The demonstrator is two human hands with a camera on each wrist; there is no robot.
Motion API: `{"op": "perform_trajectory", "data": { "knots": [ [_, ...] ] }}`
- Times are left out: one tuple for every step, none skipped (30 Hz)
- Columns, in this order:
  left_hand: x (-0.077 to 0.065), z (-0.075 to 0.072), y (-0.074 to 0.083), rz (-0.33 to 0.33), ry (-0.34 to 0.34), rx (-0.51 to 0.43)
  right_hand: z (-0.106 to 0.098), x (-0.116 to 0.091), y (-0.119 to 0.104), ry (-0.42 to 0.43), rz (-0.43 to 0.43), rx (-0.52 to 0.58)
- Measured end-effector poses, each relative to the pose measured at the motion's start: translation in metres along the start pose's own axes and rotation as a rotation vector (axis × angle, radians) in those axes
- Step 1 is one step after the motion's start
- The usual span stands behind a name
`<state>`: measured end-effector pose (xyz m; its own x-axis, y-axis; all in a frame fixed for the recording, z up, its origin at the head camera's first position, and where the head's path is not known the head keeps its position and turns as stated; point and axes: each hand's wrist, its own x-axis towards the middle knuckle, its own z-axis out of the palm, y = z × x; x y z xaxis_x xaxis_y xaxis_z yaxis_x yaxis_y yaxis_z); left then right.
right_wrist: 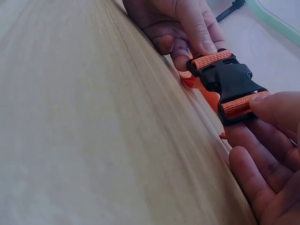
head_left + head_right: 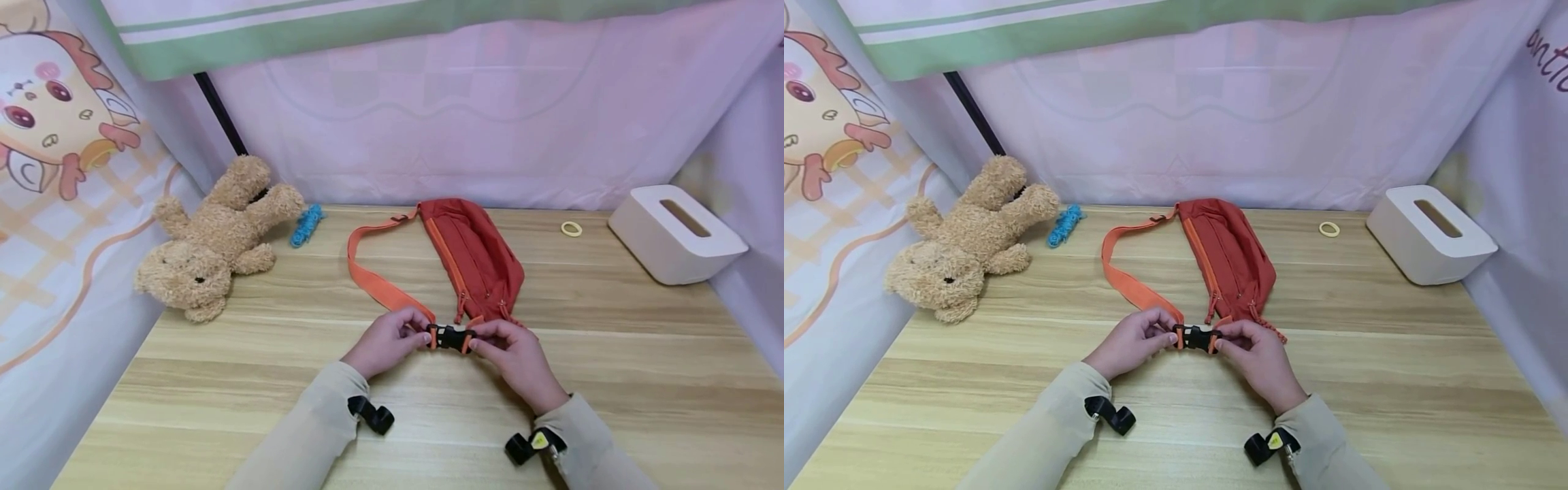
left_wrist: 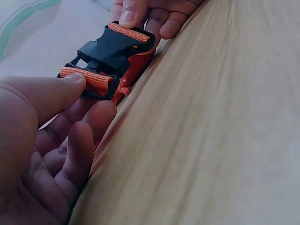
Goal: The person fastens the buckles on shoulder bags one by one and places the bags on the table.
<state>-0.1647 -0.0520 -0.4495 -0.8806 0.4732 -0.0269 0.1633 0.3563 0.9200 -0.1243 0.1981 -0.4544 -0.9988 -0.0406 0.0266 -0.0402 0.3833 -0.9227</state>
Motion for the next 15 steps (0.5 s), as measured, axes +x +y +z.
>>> {"op": "perform_trajectory", "data": {
  "knots": [
    [0.0,-0.0001,0.0002,0.003,0.001,-0.002,0.0001,0.0,0.0,0.002,0.003,-0.003],
    [0.0001,-0.0001,0.0003,0.006,0.001,-0.001,0.0001,0.0,0.0001,0.003,0.005,-0.003],
    [0.0002,-0.0002,0.0003,0.01,0.001,0.0,0.0001,0.0,0.0002,0.005,0.005,-0.003],
    [0.0004,-0.0002,0.0002,0.013,0.001,0.003,0.0001,0.0001,0.0002,0.007,0.004,-0.002],
    [0.0005,-0.0002,0.0002,0.013,0.001,0.006,0.0,0.0002,0.0003,0.006,0.002,0.003],
    [0.0006,-0.0002,0.0,0.016,0.0,0.008,-0.0001,0.0002,0.0003,0.006,0.0,0.008],
    [0.0008,-0.0002,-0.0001,0.018,-0.002,0.01,-0.0002,0.0003,0.0003,0.004,-0.001,0.014],
    [0.0009,-0.0001,-0.0004,0.019,-0.004,0.012,-0.0002,0.0003,0.0003,0.002,-0.002,0.02],
    [0.0012,0.0,-0.0007,0.021,-0.005,0.014,-0.0003,0.0003,0.0003,0.0,-0.003,0.022],
    [0.0013,0.0001,-0.001,0.022,-0.007,0.015,-0.0004,0.0003,0.0003,-0.002,-0.003,0.026],
    [0.0015,0.0002,-0.0012,0.023,-0.008,0.014,-0.0006,0.0003,0.0003,-0.005,-0.002,0.026],
    [0.0016,0.0003,-0.0014,0.026,-0.008,0.015,-0.0007,0.0004,0.0004,-0.007,0.0,0.024],
    [0.0017,0.0003,-0.0016,0.026,-0.009,0.016,-0.001,0.0002,0.0003,-0.009,0.002,0.019],
    [0.0018,0.0004,-0.0019,0.026,-0.008,0.017,-0.0012,0.0002,0.0004,-0.012,0.005,0.016],
    [0.0019,0.0004,-0.002,0.027,-0.008,0.018,-0.0016,0.0001,0.0003,-0.011,0.008,0.01]
  ]
}}
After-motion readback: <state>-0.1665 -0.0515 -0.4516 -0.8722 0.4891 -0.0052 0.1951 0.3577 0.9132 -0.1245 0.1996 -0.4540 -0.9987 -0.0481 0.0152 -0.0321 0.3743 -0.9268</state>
